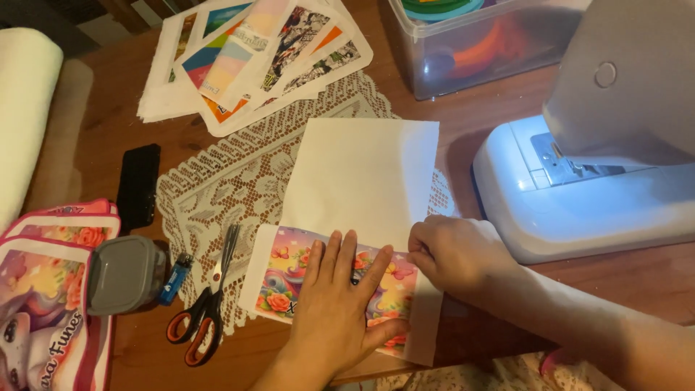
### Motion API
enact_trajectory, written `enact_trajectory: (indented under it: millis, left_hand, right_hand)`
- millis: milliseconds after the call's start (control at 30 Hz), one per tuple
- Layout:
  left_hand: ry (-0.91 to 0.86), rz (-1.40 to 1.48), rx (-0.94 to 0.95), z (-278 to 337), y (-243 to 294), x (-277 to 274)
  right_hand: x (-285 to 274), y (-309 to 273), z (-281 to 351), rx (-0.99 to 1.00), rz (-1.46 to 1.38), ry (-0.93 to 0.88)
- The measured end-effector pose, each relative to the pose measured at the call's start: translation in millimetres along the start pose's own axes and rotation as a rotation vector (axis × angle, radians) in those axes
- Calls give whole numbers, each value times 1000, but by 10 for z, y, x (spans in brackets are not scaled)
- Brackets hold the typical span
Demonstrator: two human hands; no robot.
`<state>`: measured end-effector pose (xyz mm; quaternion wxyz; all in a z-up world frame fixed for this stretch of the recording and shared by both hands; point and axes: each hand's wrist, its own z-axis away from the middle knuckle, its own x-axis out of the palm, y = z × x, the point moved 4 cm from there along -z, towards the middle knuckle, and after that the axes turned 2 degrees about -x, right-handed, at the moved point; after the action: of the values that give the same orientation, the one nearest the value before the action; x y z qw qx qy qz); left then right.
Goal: Aligning and smoothing a printed unicorn design onto a piece of white fabric on a work table.
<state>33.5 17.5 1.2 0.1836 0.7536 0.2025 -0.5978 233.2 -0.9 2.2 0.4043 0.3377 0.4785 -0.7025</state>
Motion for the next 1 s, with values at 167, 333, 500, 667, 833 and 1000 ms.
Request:
enact_trajectory:
  millis: [167,333,500,667,833,1000]
  left_hand:
    - [-28,-164,-5,4,-7,101]
    - [22,-65,5,-46,-52,367]
    - [183,63,-3,-22,-5,243]
    - [260,86,-51,-23,-43,385]
    - [732,39,18,-28,-39,283]
    - [763,7,-59,-52,-30,606]
  right_hand:
    - [-206,-270,-119,-38,206,-59]
    - [-445,-872,-519,-294,473,171]
    - [-480,-1524,-1274,-342,410,175]
    - [-183,-2157,-2048,-406,149,39]
    - [242,-2620,-2825,-392,83,150]
    - [88,-2950,-2883,-181,77,83]
